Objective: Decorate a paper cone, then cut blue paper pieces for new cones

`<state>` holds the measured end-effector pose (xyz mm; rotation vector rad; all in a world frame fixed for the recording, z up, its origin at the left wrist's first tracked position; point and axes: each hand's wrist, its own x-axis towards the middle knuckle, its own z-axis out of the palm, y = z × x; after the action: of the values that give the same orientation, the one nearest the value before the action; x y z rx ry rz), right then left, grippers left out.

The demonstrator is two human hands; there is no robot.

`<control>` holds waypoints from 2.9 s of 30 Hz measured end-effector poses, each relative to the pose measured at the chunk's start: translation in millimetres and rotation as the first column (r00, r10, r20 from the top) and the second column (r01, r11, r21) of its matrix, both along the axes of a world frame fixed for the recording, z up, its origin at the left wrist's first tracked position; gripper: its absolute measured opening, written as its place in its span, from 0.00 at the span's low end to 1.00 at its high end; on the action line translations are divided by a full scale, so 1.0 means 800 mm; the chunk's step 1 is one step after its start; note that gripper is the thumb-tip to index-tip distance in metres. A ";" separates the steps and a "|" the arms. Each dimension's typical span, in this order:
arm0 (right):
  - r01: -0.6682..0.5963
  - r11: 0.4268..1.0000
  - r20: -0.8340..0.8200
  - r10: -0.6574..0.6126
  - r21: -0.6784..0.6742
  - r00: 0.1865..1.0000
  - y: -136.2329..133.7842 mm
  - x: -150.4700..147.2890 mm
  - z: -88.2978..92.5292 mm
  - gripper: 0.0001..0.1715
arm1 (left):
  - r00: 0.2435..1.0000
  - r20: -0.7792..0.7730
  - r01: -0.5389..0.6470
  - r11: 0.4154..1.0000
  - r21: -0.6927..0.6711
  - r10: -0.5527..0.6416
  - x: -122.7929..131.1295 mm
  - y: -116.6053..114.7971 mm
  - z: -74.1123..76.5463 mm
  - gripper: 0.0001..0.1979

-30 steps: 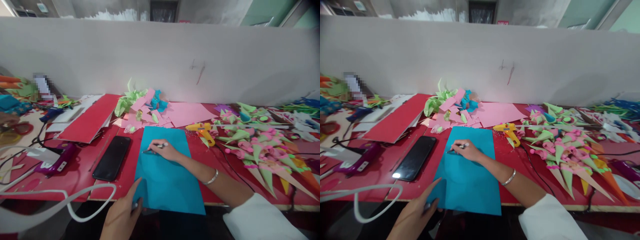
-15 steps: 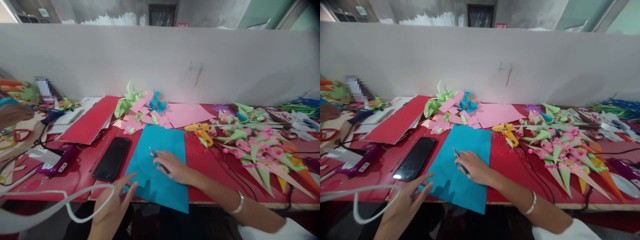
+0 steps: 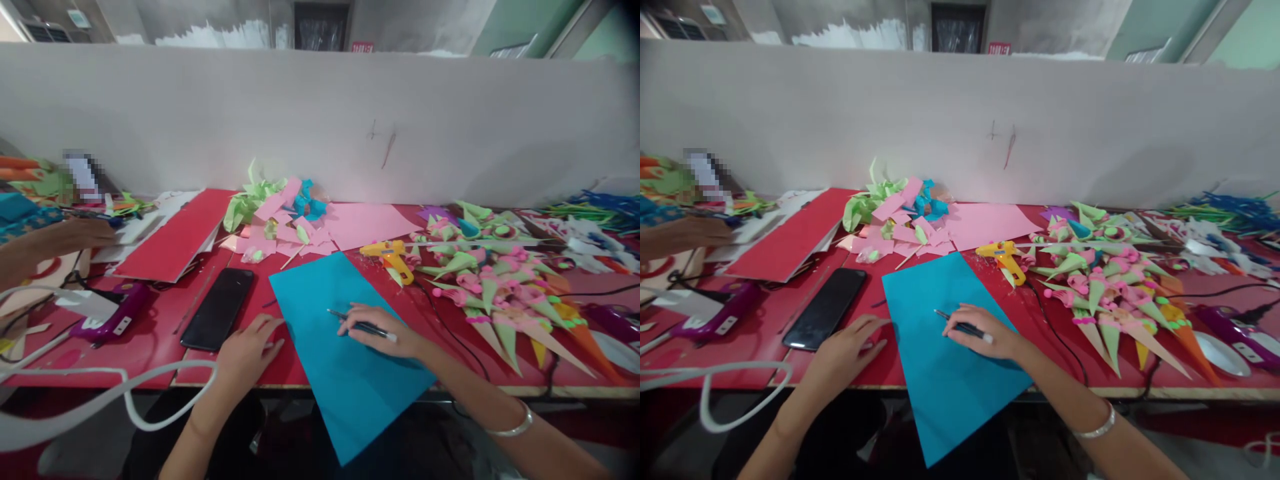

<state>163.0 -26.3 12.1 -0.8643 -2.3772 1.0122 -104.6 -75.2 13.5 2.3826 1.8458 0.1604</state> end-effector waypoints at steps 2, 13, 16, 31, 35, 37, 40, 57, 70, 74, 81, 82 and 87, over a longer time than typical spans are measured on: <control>0.070 0.996 0.010 -0.071 0.055 0.997 -0.001 0.004 0.001 0.07 | 0.999 -0.040 0.033 0.999 0.021 -0.032 0.003 0.007 -0.002 0.16; 0.008 0.983 0.239 -0.053 0.186 0.970 -0.023 0.019 -0.010 0.15 | 0.950 -0.223 -0.204 0.974 0.098 0.221 0.015 0.051 0.011 0.16; -0.008 0.982 0.247 -0.040 0.190 0.968 -0.023 0.026 -0.009 0.15 | 0.935 -0.266 -0.229 0.972 0.058 0.236 0.015 0.064 0.017 0.14; -0.057 0.970 0.196 0.010 0.237 0.981 -0.012 0.036 -0.011 0.12 | 0.781 -0.208 -0.532 0.802 0.272 0.589 -0.038 0.108 0.076 0.22; -0.044 0.972 0.193 -0.002 0.232 0.981 -0.013 0.036 -0.012 0.12 | 0.854 -0.179 -0.434 0.859 0.272 0.488 -0.036 0.110 0.079 0.22; -0.027 0.975 0.176 -0.013 0.219 0.984 -0.014 0.035 -0.011 0.12 | 0.915 -0.167 -0.327 0.917 0.230 0.368 -0.023 0.101 0.068 0.20; 0.023 0.984 0.124 -0.045 0.178 0.991 -0.014 0.033 -0.008 0.12 | 0.991 -0.108 -0.079 0.995 0.054 0.084 0.002 0.069 0.043 0.16; -0.064 0.852 -0.244 -0.075 -0.519 0.967 0.038 -0.062 -0.016 0.27 | 0.976 -0.214 -0.059 0.990 -0.129 0.031 0.039 0.007 0.004 0.50; 0.175 0.928 -0.266 -0.268 -0.329 0.926 0.060 -0.082 -0.015 0.20 | 0.982 -0.175 -0.096 0.983 -0.154 0.069 0.042 0.005 0.004 0.52; 0.052 0.923 -0.263 -0.162 -0.380 0.951 0.054 -0.074 -0.013 0.22 | 0.981 -0.183 -0.090 0.985 -0.149 0.062 0.042 0.005 0.004 0.51; 0.010 0.939 -0.213 -0.088 -0.343 0.973 0.050 -0.079 -0.013 0.20 | 0.982 -0.183 -0.081 0.989 -0.124 0.058 0.041 0.004 0.002 0.51; 0.054 0.946 -0.217 -0.128 -0.319 0.968 0.055 -0.081 -0.014 0.19 | 0.982 -0.181 -0.081 0.989 -0.126 0.057 0.041 0.004 0.002 0.51; 0.273 0.946 -0.266 -0.312 -0.176 0.912 0.072 -0.079 -0.019 0.16 | 0.982 -0.178 -0.089 0.987 -0.131 0.065 0.041 0.004 0.002 0.52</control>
<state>99.8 31.0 -2.9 -1.0089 -1.8846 1.0992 -72.0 -71.8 15.0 2.2968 1.9537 -0.1679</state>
